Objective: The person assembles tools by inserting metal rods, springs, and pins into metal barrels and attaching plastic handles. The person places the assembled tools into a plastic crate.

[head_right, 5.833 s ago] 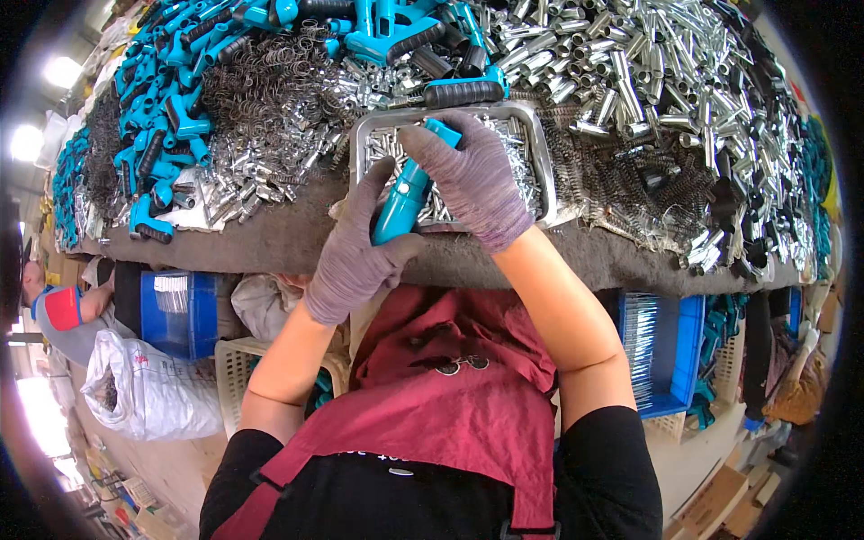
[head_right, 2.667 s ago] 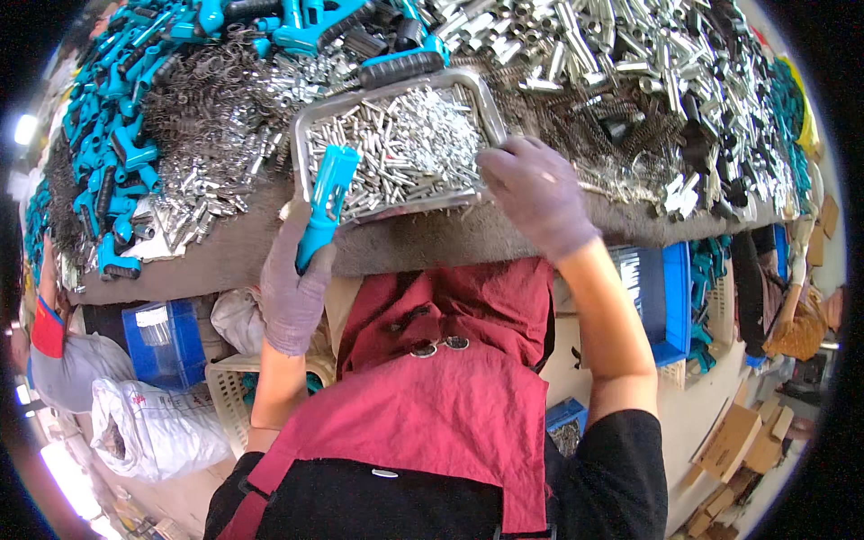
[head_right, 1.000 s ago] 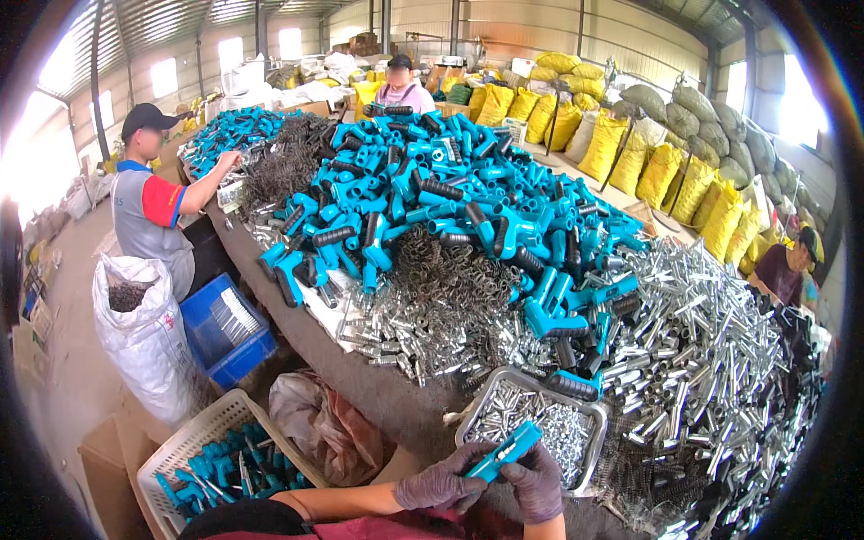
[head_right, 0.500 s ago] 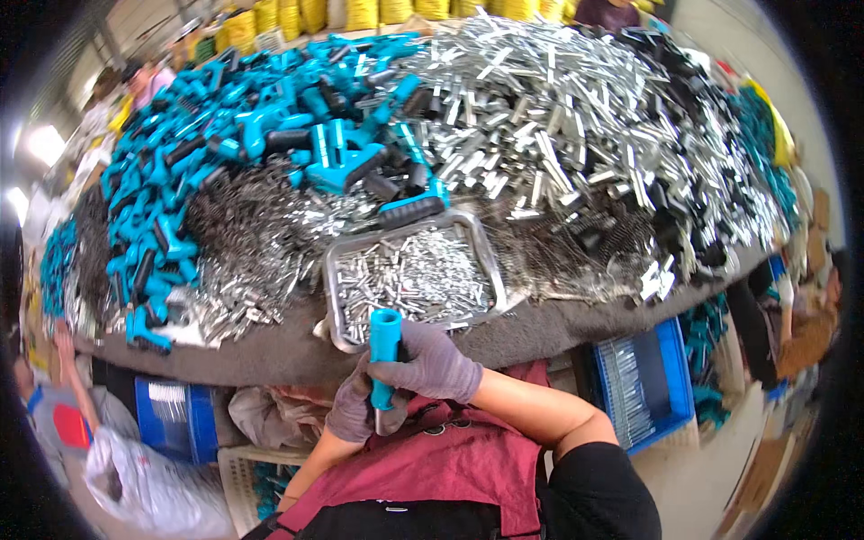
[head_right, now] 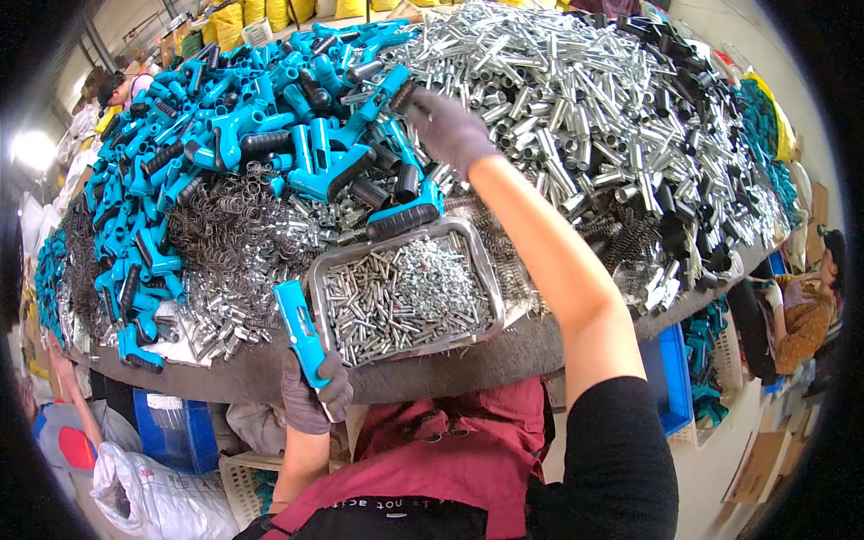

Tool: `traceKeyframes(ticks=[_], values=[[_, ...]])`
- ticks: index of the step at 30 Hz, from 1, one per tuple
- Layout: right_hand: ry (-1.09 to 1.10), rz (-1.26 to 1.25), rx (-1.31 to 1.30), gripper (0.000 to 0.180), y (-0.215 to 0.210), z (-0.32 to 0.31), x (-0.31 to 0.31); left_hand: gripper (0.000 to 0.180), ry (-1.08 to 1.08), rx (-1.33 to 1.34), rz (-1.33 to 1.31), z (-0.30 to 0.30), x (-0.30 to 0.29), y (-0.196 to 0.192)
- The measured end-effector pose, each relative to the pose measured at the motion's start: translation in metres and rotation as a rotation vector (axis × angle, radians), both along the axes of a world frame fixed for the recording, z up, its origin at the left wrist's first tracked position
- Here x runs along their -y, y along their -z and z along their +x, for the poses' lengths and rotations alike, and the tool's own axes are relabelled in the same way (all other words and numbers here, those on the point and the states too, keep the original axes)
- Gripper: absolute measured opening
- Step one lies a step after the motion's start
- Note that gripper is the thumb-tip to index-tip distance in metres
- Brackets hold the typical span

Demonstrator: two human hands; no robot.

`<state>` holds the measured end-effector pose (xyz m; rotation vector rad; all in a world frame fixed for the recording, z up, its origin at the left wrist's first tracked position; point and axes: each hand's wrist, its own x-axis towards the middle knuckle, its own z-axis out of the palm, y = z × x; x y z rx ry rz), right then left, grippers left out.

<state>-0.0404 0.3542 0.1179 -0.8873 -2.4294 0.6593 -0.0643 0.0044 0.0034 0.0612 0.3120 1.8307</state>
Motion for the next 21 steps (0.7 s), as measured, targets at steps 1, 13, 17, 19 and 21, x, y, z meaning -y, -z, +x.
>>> traceKeyframes(ticks=[1,13,17,19,21], values=[[0.105,0.036,0.014,0.045,0.008,-0.023,-0.029,0.054,0.037,-0.072,-0.008,-0.005,0.001,0.005],[-0.111,-0.262,-0.354,0.045,0.04,-0.02,-0.006,0.056,-0.053,-0.284,-0.309,0.0,0.025,-0.016],[-0.603,-0.548,-0.284,0.05,0.033,0.041,0.093,0.057,-0.031,-0.342,-0.285,-0.006,0.034,-0.018],[-0.747,-0.504,-0.136,0.051,0.026,0.061,0.122,0.055,-0.006,-0.34,-0.263,-0.006,0.036,-0.016],[-0.929,-0.265,0.0,0.049,0.017,0.066,0.132,0.051,0.017,-0.347,-0.324,-0.001,0.043,-0.017]])
